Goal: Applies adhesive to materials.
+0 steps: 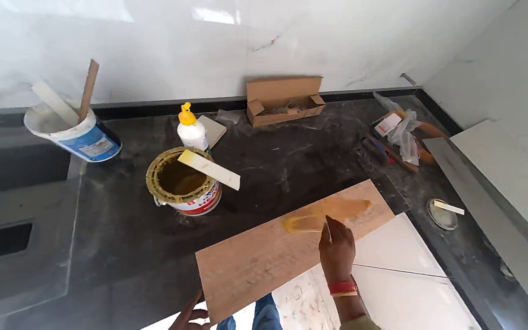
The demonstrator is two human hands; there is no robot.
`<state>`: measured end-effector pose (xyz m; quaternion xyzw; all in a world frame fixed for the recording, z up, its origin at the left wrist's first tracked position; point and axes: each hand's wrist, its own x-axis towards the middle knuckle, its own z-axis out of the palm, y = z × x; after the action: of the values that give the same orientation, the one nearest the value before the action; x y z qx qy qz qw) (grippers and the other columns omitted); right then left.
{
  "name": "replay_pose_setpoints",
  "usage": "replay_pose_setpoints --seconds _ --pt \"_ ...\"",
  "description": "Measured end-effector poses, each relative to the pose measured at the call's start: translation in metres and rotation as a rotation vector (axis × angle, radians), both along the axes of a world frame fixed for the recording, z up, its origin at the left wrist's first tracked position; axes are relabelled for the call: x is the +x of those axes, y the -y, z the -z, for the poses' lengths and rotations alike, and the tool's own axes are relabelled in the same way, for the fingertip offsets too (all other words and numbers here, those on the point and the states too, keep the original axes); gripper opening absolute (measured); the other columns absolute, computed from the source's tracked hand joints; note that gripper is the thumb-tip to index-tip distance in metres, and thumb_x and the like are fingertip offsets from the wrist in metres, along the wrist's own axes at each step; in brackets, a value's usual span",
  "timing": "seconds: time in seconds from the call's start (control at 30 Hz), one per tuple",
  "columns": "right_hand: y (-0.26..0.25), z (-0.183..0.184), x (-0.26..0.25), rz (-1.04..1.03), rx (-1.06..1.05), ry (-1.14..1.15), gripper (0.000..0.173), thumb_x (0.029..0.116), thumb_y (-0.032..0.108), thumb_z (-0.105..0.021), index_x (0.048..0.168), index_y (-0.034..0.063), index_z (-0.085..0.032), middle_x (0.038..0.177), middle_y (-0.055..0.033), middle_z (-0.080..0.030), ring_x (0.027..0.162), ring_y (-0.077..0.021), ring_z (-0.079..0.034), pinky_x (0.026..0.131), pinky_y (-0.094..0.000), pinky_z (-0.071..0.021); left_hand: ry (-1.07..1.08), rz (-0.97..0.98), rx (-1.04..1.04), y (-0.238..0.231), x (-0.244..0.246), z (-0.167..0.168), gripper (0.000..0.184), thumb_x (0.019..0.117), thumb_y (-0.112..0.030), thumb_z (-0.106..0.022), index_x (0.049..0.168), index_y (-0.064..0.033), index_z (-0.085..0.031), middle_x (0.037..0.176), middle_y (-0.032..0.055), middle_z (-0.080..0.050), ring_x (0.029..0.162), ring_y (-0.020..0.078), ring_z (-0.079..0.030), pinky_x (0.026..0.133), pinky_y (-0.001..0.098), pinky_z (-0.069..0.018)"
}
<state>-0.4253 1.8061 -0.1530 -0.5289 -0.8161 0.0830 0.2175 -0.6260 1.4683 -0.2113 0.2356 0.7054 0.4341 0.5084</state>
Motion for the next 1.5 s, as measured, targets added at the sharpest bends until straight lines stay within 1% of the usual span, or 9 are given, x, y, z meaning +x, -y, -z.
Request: replay_pose_setpoints --seconds 0.17,0.3,0.4,0.63,0.8,1.03,1.23,1.37,1.5 --pt "0.074 0.029 -0.012 -0.240 0.011 -0.018 0.036 0.0786 0.005 -0.070 0.114 0.0046 -0.078 0.116 -0.0109 -0.075 0.103 -0.0294 -0.072 0.089 -0.0430 -0.0602 0.030 -0.015 0.053 0.001 0.003 0.010 0.079 0.0960 -0.012 -0.069 0.159 0.0003 -0.024 0.134 0.0215 -0.061 0.102 0.0258 -0.072 0.090 0.0422 -0.0607" --pt "0.009 0.003 0.018 0.012 -0.044 0.065 0.027 0.0968 0.011 -0.062 0.119 -0.0004 -0.074 0.115 -0.0202 -0.073 0.108 -0.0374 -0.070 0.094 -0.0532 -0.0562 0.023 0.011 0.038 0.002 -0.001 0.006 0.077 0.0963 -0.014 -0.069 0.159 -0.0007 -0.027 0.134 0.0210 -0.062 0.102 0.0248 -0.072 0.089 0.0412 -0.0608" --pt "-0.035 0.004 0.025 0.234 -0.113 0.081 0.025 0.0999 0.011 -0.060 0.117 -0.0018 -0.074 0.114 -0.0236 -0.071 0.108 -0.0417 -0.068 0.093 -0.0597 -0.0524 0.049 0.033 0.048 0.005 -0.001 0.004 0.079 0.0968 -0.018 -0.069 0.160 -0.0035 -0.024 0.134 0.0196 -0.063 0.102 0.0246 -0.072 0.088 0.0417 -0.0609" --pt "0.073 0.006 -0.101 -0.115 -0.246 0.035 0.029 0.0887 0.012 -0.069 0.115 0.0045 -0.077 0.109 -0.0153 -0.075 0.104 -0.0317 -0.071 0.091 -0.0473 -0.0577 0.012 0.042 0.008 0.003 -0.003 -0.002 0.078 0.0962 -0.020 -0.070 0.160 -0.0043 -0.028 0.128 0.0168 -0.067 0.099 0.0235 -0.073 0.088 0.0416 -0.0605" --pt "0.050 -0.012 -0.055 -0.053 -0.067 -0.042 0.026 0.0953 0.011 -0.064 0.117 0.0019 -0.075 0.114 -0.0184 -0.073 0.107 -0.0367 -0.070 0.093 -0.0526 -0.0563 -0.013 0.101 -0.023 0.008 -0.011 -0.007 0.071 0.0974 -0.028 -0.068 0.158 -0.0109 -0.036 0.129 0.0117 -0.067 0.102 0.0226 -0.071 0.089 0.0428 -0.0595" --pt "0.137 0.036 -0.043 -0.305 0.049 -0.031 0.039 0.0749 0.005 -0.072 0.113 0.0042 -0.078 0.120 -0.0116 -0.074 0.104 -0.0306 -0.071 0.087 -0.0429 -0.0602 0.097 0.030 -0.004 0.013 0.003 0.000 0.075 0.0963 -0.028 -0.070 0.159 -0.0111 -0.032 0.128 0.0124 -0.067 0.103 0.0229 -0.071 0.090 0.0421 -0.0596" --pt "0.044 0.008 -0.036 0.036 -0.123 0.125 0.030 0.0953 0.006 -0.062 0.123 0.0008 -0.072 0.121 -0.0198 -0.070 0.112 -0.0380 -0.067 0.096 -0.0547 -0.0535 0.129 0.031 0.030 0.014 -0.002 0.002 0.074 0.0953 -0.027 -0.070 0.158 -0.0115 -0.035 0.127 0.0094 -0.068 0.102 0.0202 -0.071 0.089 0.0396 -0.0601" --pt "0.107 0.010 -0.107 -0.103 -0.205 0.199 0.038 0.0868 0.009 -0.070 0.123 0.0000 -0.071 0.118 -0.0212 -0.070 0.107 -0.0361 -0.069 0.090 -0.0505 -0.0571 0.126 0.055 0.007 0.014 -0.002 0.001 0.076 0.0955 -0.026 -0.071 0.160 -0.0126 -0.033 0.126 0.0071 -0.069 0.103 0.0184 -0.071 0.091 0.0383 -0.0597" --pt "0.165 0.007 -0.147 -0.313 -0.195 -0.047 0.033 0.0855 0.008 -0.067 0.117 0.0054 -0.077 0.114 -0.0130 -0.074 0.101 -0.0299 -0.071 0.087 -0.0438 -0.0592 0.118 0.058 0.019 0.013 -0.004 0.001 0.075 0.0948 -0.028 -0.071 0.159 -0.0132 -0.035 0.127 0.0066 -0.069 0.103 0.0186 -0.071 0.090 0.0384 -0.0600"
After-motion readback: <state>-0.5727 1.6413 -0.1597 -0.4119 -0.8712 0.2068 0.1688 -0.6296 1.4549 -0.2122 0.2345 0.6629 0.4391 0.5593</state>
